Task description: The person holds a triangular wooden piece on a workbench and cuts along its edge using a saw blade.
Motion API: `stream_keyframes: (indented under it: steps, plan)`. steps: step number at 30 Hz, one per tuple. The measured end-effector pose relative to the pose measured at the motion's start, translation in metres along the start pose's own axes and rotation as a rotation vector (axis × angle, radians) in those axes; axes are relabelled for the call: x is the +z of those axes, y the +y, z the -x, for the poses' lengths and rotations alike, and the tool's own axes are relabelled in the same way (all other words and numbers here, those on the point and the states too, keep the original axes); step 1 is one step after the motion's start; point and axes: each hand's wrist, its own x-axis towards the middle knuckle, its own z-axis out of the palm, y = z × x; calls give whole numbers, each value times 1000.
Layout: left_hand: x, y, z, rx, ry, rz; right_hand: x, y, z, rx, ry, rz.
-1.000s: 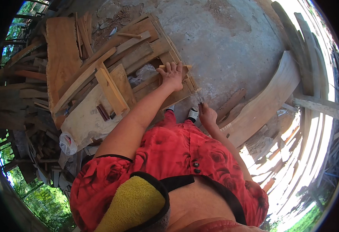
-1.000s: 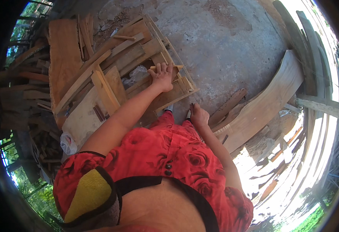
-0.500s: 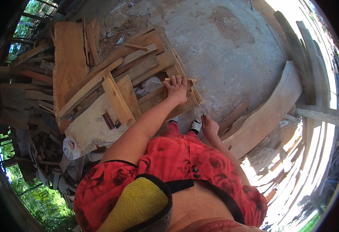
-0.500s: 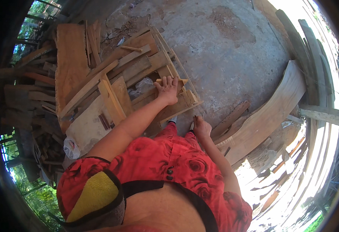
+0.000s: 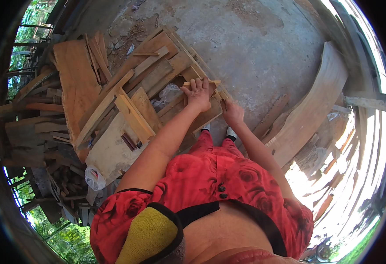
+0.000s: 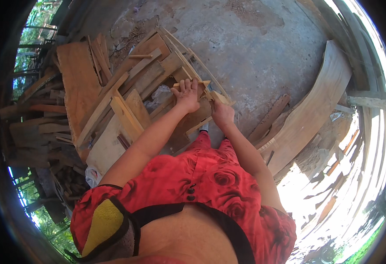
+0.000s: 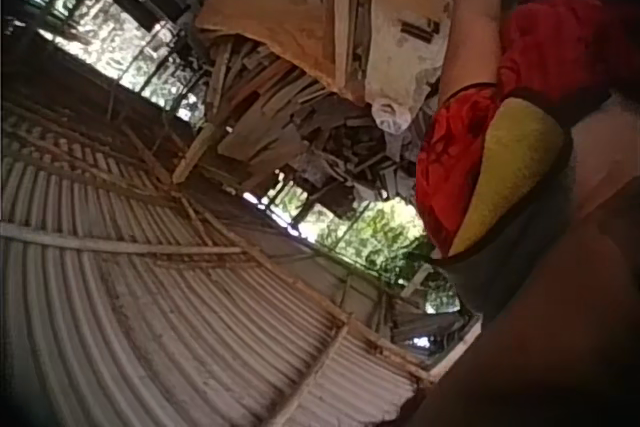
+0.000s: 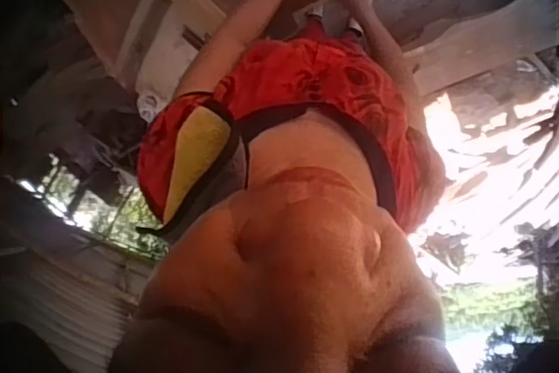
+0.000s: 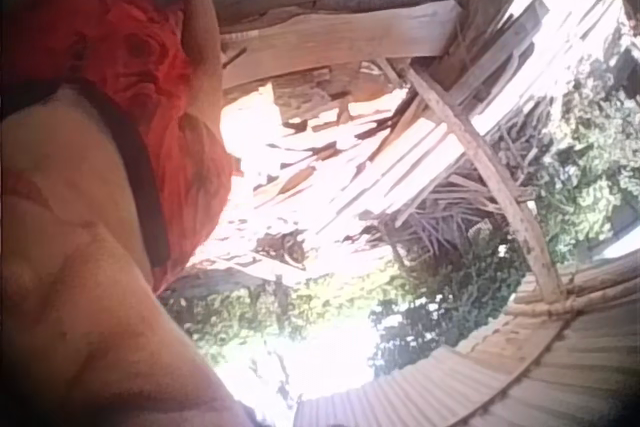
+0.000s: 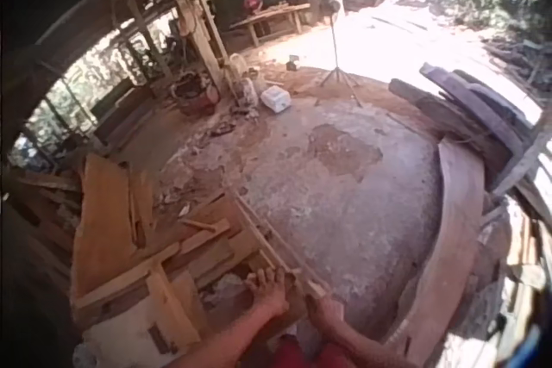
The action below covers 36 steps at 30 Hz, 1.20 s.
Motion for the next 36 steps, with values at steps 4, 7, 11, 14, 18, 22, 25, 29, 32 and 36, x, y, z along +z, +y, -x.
stream_keyframes:
  steps: [4,7,11,14,18,22,25,29,32,36]
  plan:
    - [5,-3,0,-9,9,-8,-7,14,40,7,-44,-57]
    - [3,1,-2,0,5,-11,-6,12,35,53,-44,-50]
    - [1,5,-5,8,-23,-16,-4,1,21,121,-57,-64]
    - [6,2,-5,24,26,-22,-3,-7,-5,106,-74,-98]
    - [5,6,-6,22,9,-73,5,-9,-19,22,17,-116]
    - [6,4,-2,51,-5,-83,4,-4,3,27,19,-177]
    - [3,8,-1,90,-16,-114,5,0,16,102,-58,-168]
    - [0,9,-4,55,-26,-68,-6,-11,10,138,-84,-151]
    - [1,10,-6,32,-12,-72,-6,-17,-1,168,-88,-130]
    - [3,11,-6,36,33,-96,-6,-13,-1,164,-86,-163]
